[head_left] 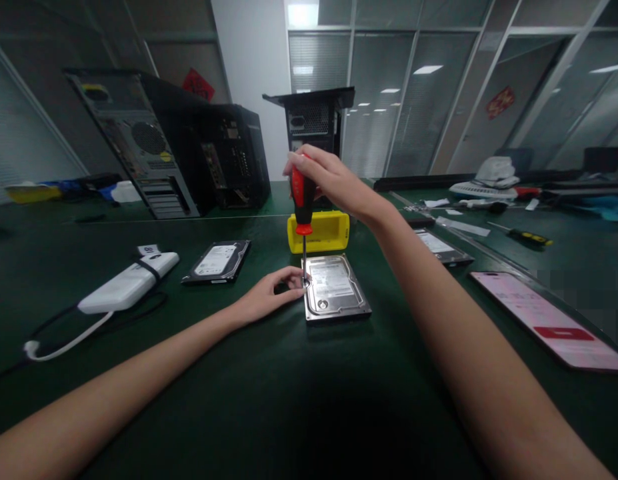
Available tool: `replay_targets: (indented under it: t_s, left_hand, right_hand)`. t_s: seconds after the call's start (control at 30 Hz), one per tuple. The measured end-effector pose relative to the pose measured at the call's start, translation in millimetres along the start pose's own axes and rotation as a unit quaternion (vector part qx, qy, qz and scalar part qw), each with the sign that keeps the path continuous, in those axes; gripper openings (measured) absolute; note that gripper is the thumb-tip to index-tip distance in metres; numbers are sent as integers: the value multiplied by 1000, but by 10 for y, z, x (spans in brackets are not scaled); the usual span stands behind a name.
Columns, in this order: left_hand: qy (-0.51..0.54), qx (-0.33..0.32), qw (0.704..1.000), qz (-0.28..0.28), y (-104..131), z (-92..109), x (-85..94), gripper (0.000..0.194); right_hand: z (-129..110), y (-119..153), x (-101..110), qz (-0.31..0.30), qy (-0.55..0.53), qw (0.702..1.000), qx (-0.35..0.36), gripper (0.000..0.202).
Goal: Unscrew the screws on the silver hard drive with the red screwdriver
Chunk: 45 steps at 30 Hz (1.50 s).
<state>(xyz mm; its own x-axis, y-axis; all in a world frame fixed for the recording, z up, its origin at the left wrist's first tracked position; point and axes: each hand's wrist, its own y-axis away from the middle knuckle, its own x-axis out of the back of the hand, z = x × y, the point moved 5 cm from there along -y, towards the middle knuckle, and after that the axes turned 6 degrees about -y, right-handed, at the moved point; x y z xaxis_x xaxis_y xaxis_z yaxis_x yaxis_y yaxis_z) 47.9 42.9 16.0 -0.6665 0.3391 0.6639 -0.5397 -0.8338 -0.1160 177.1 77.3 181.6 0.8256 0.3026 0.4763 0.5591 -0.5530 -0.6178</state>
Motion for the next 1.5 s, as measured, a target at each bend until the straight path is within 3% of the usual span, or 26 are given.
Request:
replay_targets:
  t_s: [0.53, 1.0, 1.17, 1.37, 1.5]
  left_hand:
    - [1, 2, 1000, 7, -12, 0, -3, 37]
    - [-2, 8, 1000, 9, -10, 5, -6, 37]
    - [1, 4, 1000, 8, -6, 32, 1, 36]
    - [-5, 9, 1000, 7, 7, 24, 3, 37]
    - [-6, 0, 1000, 4, 2, 2, -3, 37]
  right_hand:
    - [20, -18, 19, 32, 83, 996, 18, 26]
    - [-21, -9, 28, 44, 130, 989, 48, 41]
    - [-6, -8, 31, 38, 82, 995, 39, 37]
    - [3, 18, -111, -38, -105, 994, -22, 32]
    - [-2, 22, -152, -50, -128, 990, -28, 31]
